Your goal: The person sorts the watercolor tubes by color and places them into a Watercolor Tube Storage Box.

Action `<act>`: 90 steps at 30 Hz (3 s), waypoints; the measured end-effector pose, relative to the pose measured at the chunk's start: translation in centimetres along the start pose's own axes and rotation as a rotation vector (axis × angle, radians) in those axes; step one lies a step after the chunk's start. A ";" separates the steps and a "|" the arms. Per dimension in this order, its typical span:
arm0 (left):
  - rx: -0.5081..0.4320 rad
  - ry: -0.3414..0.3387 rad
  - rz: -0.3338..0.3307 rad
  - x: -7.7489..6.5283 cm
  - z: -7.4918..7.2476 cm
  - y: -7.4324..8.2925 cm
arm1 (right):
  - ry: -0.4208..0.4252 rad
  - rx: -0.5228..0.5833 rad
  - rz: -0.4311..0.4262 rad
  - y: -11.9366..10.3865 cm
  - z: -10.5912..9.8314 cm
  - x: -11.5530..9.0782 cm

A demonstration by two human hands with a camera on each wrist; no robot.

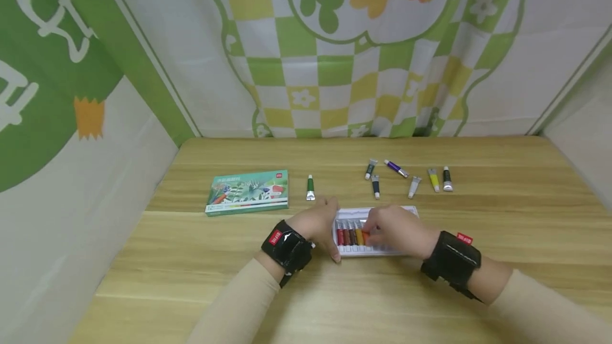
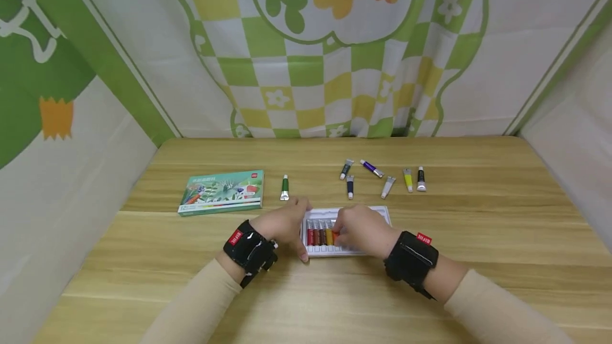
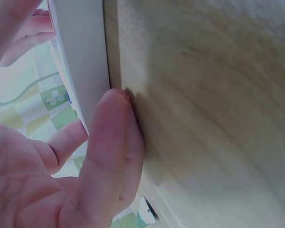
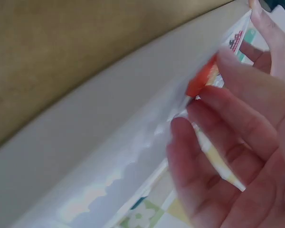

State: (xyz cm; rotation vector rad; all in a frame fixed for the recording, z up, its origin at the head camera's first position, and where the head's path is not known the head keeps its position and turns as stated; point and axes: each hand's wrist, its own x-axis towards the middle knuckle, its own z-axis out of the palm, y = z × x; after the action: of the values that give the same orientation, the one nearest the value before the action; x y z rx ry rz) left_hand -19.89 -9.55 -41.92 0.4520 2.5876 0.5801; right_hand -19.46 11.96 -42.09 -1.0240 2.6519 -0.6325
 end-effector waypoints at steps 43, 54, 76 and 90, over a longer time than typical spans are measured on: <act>0.048 -0.023 -0.071 0.2 -0.4 1.1 | 0.118 0.364 0.097 7.8 -2.4 -0.4; 0.036 -0.040 -0.067 0.2 -0.3 1.0 | 0.512 0.182 0.420 15.6 -5.7 -2.1; 0.015 -0.047 -0.079 0.4 -0.8 0.7 | 0.370 0.084 0.345 18.5 -7.4 -5.3; -0.004 -0.041 -0.095 0.6 -0.6 0.5 | 0.202 -0.156 0.374 17.3 -7.4 -4.5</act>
State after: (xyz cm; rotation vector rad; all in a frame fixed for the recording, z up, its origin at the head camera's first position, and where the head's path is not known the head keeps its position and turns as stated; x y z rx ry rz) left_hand -20.56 -9.05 -41.40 0.3347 2.5530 0.5374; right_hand -28.89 28.75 -43.44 -0.4915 2.9970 -0.4730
